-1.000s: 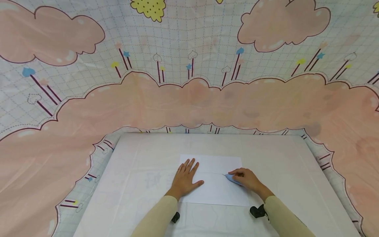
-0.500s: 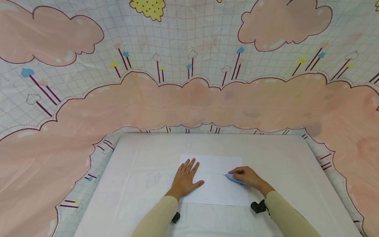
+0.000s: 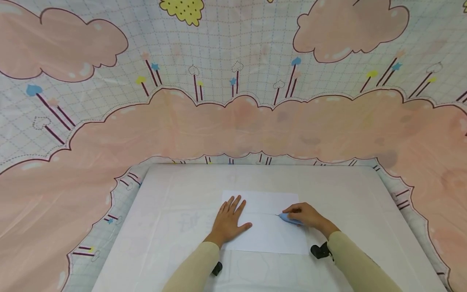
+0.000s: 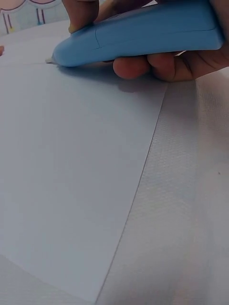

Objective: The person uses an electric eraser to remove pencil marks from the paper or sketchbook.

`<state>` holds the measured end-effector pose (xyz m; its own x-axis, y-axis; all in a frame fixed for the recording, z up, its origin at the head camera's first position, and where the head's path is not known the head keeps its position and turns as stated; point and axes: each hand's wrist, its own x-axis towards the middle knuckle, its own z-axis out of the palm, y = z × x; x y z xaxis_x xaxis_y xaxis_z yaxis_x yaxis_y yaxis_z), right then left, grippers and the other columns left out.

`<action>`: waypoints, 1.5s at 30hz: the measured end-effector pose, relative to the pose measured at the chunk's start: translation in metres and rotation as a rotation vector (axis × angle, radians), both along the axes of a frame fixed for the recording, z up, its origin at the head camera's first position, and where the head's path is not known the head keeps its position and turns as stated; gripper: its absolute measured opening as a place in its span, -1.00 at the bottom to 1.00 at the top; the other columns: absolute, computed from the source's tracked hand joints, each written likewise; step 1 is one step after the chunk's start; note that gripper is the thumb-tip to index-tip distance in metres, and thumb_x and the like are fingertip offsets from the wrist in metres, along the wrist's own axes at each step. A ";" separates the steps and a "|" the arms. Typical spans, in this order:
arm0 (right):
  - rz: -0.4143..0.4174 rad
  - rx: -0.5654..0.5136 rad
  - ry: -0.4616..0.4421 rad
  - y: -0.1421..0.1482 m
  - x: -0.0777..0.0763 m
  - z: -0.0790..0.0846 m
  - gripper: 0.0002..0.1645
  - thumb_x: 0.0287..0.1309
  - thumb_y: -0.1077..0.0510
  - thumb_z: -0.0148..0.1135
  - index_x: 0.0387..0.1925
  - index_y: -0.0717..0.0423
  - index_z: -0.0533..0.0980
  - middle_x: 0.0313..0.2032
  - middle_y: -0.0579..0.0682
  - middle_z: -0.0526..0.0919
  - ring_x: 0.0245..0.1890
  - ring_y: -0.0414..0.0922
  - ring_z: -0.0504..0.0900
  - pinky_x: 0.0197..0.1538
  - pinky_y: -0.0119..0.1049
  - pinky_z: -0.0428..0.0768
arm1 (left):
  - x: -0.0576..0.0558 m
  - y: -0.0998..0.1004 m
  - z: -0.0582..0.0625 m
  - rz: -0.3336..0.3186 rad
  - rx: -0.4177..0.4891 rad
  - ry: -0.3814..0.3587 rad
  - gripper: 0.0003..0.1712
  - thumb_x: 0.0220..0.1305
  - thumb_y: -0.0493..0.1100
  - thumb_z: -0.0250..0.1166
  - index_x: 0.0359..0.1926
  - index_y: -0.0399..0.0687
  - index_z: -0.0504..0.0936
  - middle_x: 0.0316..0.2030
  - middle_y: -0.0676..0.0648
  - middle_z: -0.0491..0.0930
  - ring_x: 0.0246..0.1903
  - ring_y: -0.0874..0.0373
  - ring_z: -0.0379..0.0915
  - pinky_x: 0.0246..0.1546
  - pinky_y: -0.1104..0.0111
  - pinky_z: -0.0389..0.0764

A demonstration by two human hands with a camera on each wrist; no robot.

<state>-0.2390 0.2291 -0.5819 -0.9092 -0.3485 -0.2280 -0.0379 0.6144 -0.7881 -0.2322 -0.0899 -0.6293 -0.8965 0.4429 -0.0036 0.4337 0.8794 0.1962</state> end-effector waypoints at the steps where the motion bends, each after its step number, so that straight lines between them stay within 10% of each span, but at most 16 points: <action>1: 0.003 -0.010 -0.010 0.001 -0.001 0.000 -0.72 0.25 0.15 0.23 -0.06 0.14 0.69 0.04 0.16 0.65 -0.07 -0.08 0.52 -0.08 -0.28 0.52 | 0.000 0.000 0.000 0.000 0.002 -0.001 -0.01 0.30 0.52 -0.11 0.56 0.12 0.00 0.57 -0.01 -0.12 0.55 -0.01 -0.27 0.50 0.06 -0.09; 9: 0.045 -0.098 -0.064 0.002 -0.002 0.006 -0.69 0.27 0.22 0.20 -0.02 0.28 0.64 0.05 0.28 0.59 -0.25 -0.11 0.45 -0.34 -0.37 0.53 | 0.001 0.000 0.003 -0.001 0.002 -0.004 -0.01 0.30 0.51 -0.10 0.56 0.11 0.00 0.57 -0.01 -0.11 0.55 -0.02 -0.27 0.50 0.05 -0.09; 45: 0.050 -0.045 -0.042 -0.002 -0.004 0.005 -0.71 0.23 0.18 0.25 -0.05 0.19 0.68 0.03 0.18 0.64 -0.11 -0.11 0.48 -0.10 -0.32 0.50 | 0.000 -0.002 -0.004 -0.001 -0.012 0.035 0.05 0.24 0.59 -0.14 0.57 0.13 -0.01 0.57 0.01 -0.12 0.55 0.00 -0.25 0.50 0.06 -0.04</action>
